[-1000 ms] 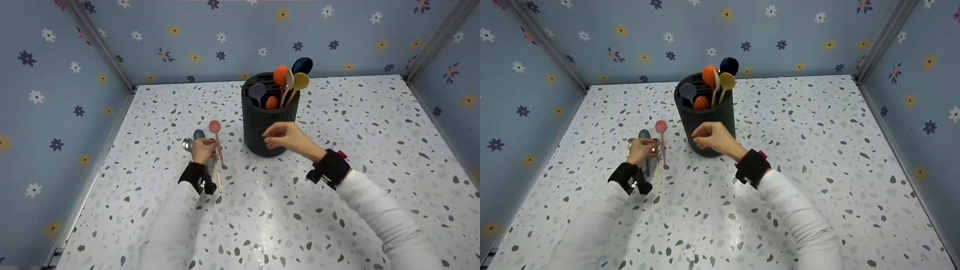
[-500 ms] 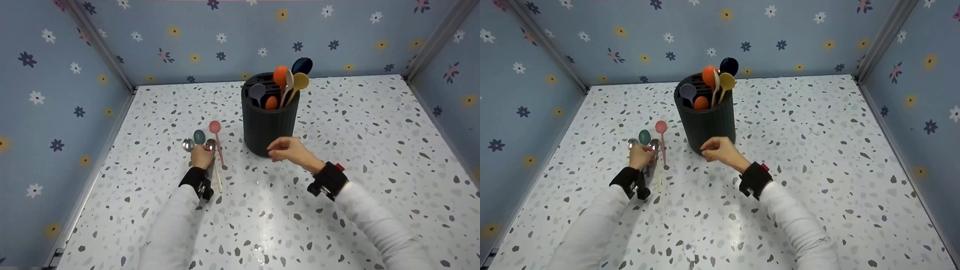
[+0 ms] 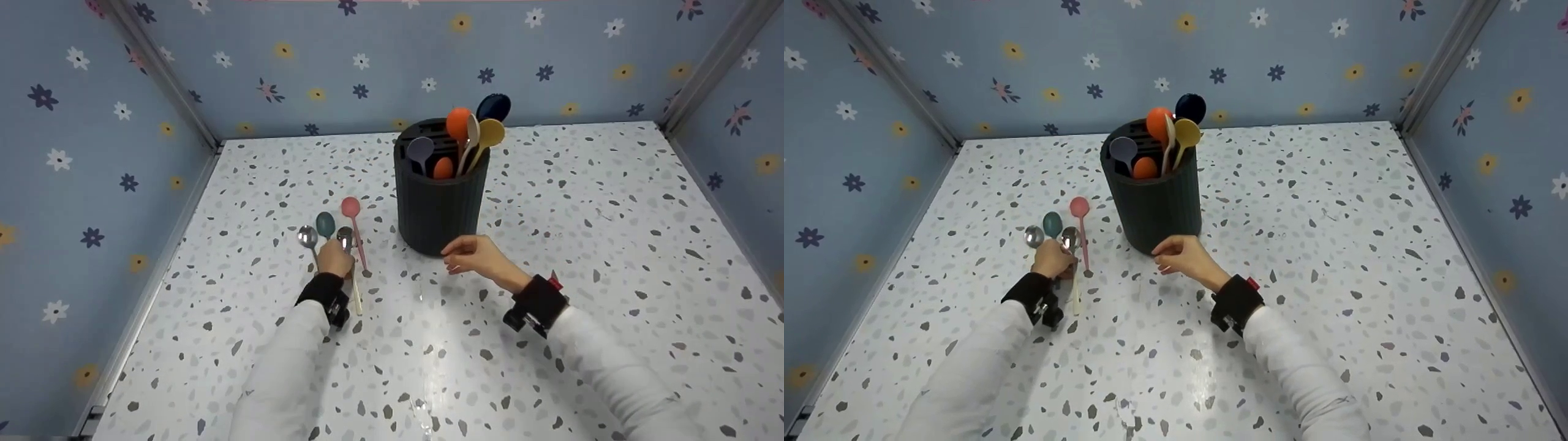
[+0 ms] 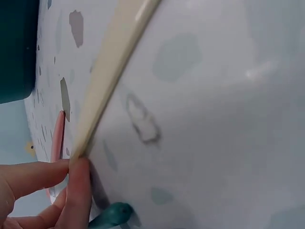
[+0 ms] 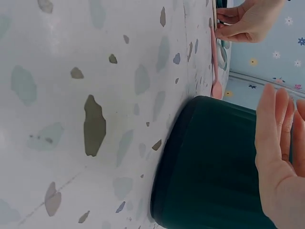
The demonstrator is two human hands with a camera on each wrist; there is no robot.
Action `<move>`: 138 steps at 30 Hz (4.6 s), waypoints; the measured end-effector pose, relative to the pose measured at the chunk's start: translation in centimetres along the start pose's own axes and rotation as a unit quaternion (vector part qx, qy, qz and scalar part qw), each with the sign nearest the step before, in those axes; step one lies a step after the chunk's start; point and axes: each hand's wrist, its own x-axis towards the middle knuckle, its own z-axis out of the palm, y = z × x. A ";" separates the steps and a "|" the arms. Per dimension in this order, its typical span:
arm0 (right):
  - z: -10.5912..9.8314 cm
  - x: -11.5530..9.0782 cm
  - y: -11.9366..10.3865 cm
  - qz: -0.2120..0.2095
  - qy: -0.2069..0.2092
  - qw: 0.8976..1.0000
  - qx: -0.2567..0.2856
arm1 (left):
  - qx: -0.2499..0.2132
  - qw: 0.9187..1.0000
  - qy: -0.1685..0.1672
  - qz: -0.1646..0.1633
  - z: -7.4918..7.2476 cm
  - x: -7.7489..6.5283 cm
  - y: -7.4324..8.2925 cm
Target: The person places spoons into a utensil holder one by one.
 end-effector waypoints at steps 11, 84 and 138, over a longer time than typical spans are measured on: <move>0.2 -0.3 1.1 0.024 0.004 1.000 0.002 | -0.002 0.999 -0.026 -0.031 1.4 0.6 -0.7; 4.3 -0.8 0.5 0.010 -0.092 0.995 -0.032 | -0.520 0.840 -0.120 -0.094 -11.6 -13.7 20.0; 0.5 2.3 -15.5 -0.142 0.054 0.980 -0.128 | -0.500 0.858 -0.039 0.110 -25.3 -9.5 30.3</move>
